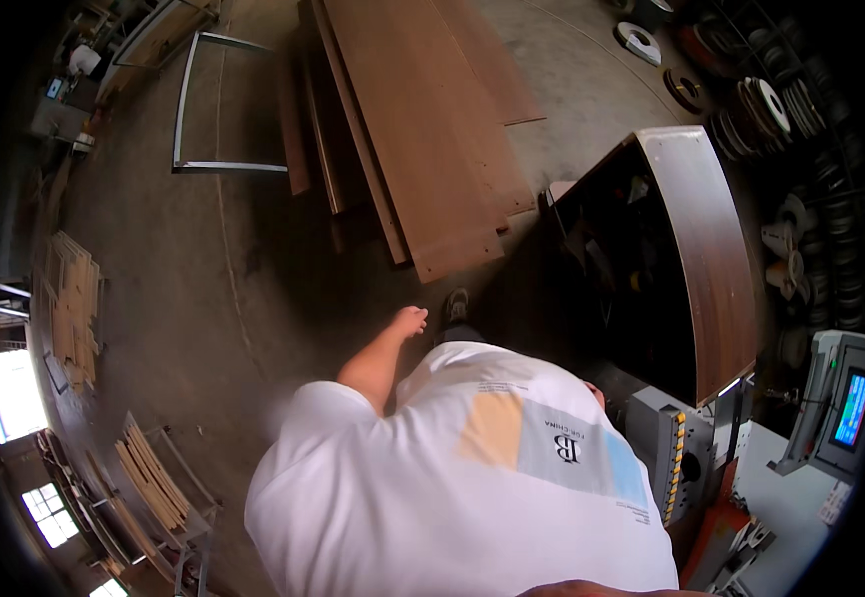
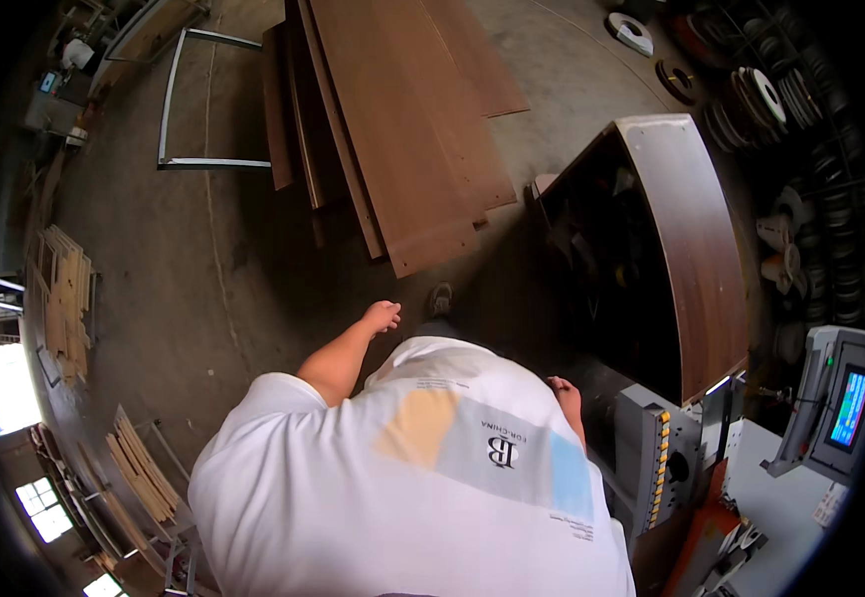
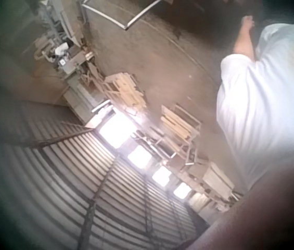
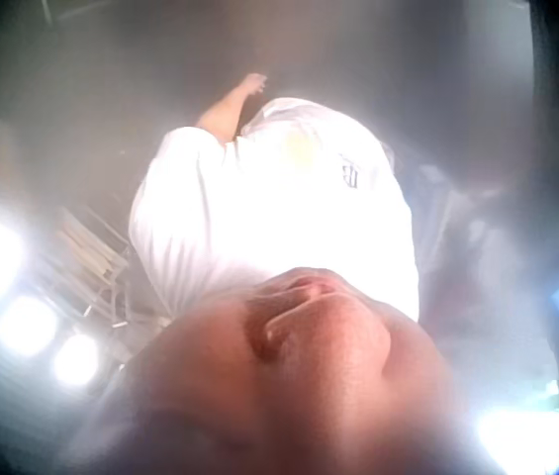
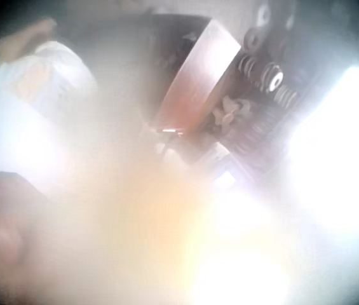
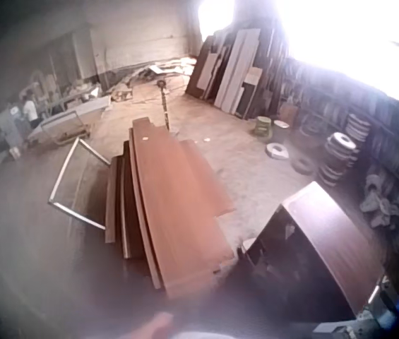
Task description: The person repeatedly picks up large flat wooden panels from a stack and feeds them one by one into a CNC edge banding machine. The person handles each panel with both hands, aligns it on the machine's conveyor, and then retrieves the next panel from the stack.
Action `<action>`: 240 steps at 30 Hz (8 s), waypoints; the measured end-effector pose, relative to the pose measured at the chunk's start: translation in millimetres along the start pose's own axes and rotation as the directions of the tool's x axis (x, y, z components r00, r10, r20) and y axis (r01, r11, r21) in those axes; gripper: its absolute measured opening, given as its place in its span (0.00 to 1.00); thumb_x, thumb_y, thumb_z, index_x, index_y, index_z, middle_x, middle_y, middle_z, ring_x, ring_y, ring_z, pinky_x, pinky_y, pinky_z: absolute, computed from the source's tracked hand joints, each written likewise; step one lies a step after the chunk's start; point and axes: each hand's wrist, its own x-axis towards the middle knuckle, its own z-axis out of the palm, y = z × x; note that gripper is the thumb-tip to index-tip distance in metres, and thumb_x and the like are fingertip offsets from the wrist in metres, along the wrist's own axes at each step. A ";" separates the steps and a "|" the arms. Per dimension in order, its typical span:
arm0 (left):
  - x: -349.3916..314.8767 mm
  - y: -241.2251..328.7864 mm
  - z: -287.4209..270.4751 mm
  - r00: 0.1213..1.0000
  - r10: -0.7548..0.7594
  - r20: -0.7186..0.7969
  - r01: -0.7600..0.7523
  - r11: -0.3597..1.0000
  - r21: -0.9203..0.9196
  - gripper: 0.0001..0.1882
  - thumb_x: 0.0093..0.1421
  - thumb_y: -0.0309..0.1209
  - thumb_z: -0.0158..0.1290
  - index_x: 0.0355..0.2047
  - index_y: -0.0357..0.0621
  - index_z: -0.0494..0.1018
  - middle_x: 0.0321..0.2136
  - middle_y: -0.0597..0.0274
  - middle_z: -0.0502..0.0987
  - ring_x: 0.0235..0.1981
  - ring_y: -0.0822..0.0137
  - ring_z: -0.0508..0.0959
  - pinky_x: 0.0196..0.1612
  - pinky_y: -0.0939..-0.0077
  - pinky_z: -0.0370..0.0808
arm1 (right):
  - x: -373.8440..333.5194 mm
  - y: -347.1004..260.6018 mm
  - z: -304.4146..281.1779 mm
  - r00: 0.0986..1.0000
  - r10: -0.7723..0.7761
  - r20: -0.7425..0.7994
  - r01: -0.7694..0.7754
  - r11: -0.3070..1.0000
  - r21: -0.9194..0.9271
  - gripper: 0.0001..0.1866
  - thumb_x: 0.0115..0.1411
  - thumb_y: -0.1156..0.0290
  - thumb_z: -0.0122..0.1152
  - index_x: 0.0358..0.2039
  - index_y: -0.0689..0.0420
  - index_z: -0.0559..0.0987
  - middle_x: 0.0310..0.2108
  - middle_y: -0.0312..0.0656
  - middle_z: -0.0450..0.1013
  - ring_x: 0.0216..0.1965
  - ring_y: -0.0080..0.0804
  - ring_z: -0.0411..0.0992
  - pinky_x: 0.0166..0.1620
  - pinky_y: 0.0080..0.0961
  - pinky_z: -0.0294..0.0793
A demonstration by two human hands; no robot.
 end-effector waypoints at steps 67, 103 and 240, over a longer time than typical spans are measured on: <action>121.3 621.7 145.1 0.944 0.303 0.127 -0.192 0.823 -0.535 0.31 0.65 0.53 0.54 0.54 0.39 0.66 0.46 0.49 0.77 0.42 0.56 0.79 0.41 0.63 0.77 | 93.2 -117.3 -468.7 0.417 0.149 -0.897 -0.270 0.962 0.034 0.33 0.68 0.43 0.47 0.58 0.59 0.74 0.53 0.48 0.76 0.54 0.46 0.73 0.57 0.38 0.70; 22.6 563.7 338.3 0.941 0.193 0.276 -0.222 0.972 0.077 0.17 0.65 0.51 0.56 0.41 0.53 0.75 0.33 0.71 0.80 0.33 0.70 0.78 0.32 0.76 0.72 | -94.6 99.9 -376.9 -0.157 0.142 -0.977 -0.637 0.742 0.210 0.22 0.65 0.45 0.55 0.47 0.50 0.76 0.43 0.44 0.77 0.49 0.48 0.72 0.55 0.46 0.68; -227.4 569.8 1015.4 -0.226 0.359 0.905 -0.948 -0.296 -0.119 0.18 0.55 0.45 0.62 0.40 0.48 0.82 0.42 0.55 0.83 0.44 0.55 0.81 0.45 0.65 0.76 | -121.3 105.2 -336.5 0.289 0.815 -0.502 0.377 0.385 0.842 0.23 0.60 0.53 0.68 0.18 0.56 0.74 0.16 0.33 0.70 0.15 0.18 0.64 0.23 0.18 0.63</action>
